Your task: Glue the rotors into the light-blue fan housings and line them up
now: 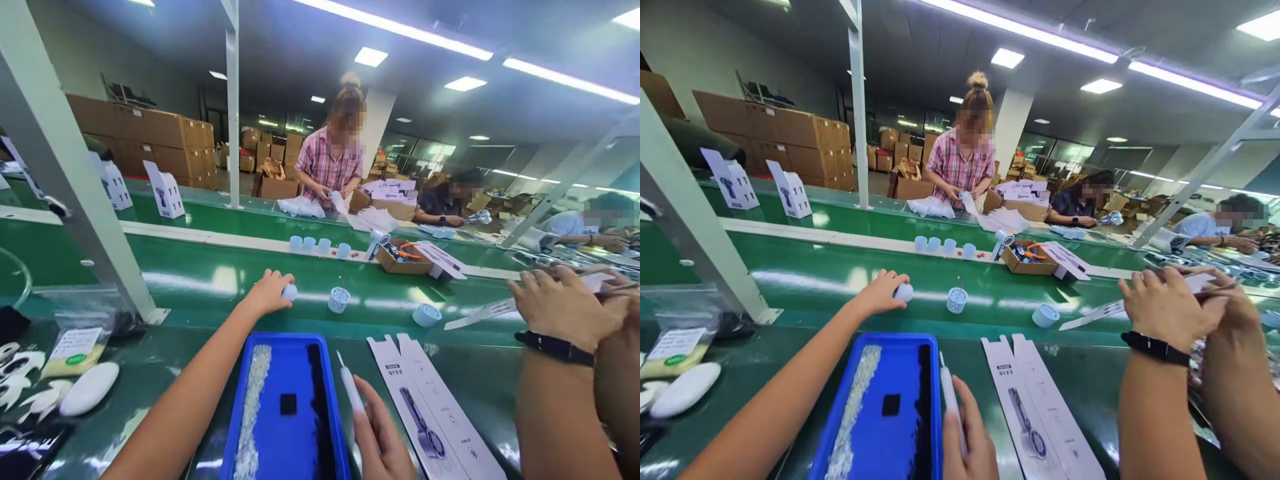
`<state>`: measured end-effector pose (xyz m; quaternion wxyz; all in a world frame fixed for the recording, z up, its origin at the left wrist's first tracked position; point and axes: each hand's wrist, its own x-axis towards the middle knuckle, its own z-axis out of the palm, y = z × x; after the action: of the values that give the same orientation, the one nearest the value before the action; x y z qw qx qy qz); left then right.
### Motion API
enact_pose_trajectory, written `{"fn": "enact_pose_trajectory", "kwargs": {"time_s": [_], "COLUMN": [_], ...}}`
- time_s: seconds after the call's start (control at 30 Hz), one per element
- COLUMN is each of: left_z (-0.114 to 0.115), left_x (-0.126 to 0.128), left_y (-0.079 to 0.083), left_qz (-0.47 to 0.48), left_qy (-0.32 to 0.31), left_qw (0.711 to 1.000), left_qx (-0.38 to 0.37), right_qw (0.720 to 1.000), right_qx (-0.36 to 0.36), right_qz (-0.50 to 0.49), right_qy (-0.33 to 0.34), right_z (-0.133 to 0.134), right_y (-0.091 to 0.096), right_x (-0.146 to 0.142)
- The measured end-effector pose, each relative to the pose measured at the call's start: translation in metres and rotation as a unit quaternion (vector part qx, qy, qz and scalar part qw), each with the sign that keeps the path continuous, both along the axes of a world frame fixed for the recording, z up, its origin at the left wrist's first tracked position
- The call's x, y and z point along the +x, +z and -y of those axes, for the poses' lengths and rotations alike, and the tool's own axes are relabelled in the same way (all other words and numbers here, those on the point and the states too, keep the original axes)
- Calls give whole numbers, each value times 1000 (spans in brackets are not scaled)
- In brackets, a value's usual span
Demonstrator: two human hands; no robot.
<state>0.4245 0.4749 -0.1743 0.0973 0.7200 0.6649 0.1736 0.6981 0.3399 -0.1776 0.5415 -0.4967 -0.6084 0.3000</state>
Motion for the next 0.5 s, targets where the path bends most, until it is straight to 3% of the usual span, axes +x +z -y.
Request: {"fn": "enact_pose_trajectory", "kwargs": {"time_s": [0.07, 0.13, 0.33, 0.5], "left_z": [-5, -7, -5, -6], "left_x": [-1, -3, -29, -61], "left_y": [-14, -19, -6, -8], "left_qz": [-7, -4, 29, 72], "left_qy": [-4, -4, 32, 104], "left_qw": [1000, 1000, 999, 991], "left_qx": [-20, -21, 12, 47], "right_qw": [998, 995, 974, 969], "right_qx": [-50, -78, -114, -111], "right_qz": [4, -6, -41, -46], "right_qy": [31, 67, 191, 216], "right_z": [22, 26, 5, 6], "right_y": [-28, -41, -60, -69], "right_x": [-29, -47, -72, -74]}}
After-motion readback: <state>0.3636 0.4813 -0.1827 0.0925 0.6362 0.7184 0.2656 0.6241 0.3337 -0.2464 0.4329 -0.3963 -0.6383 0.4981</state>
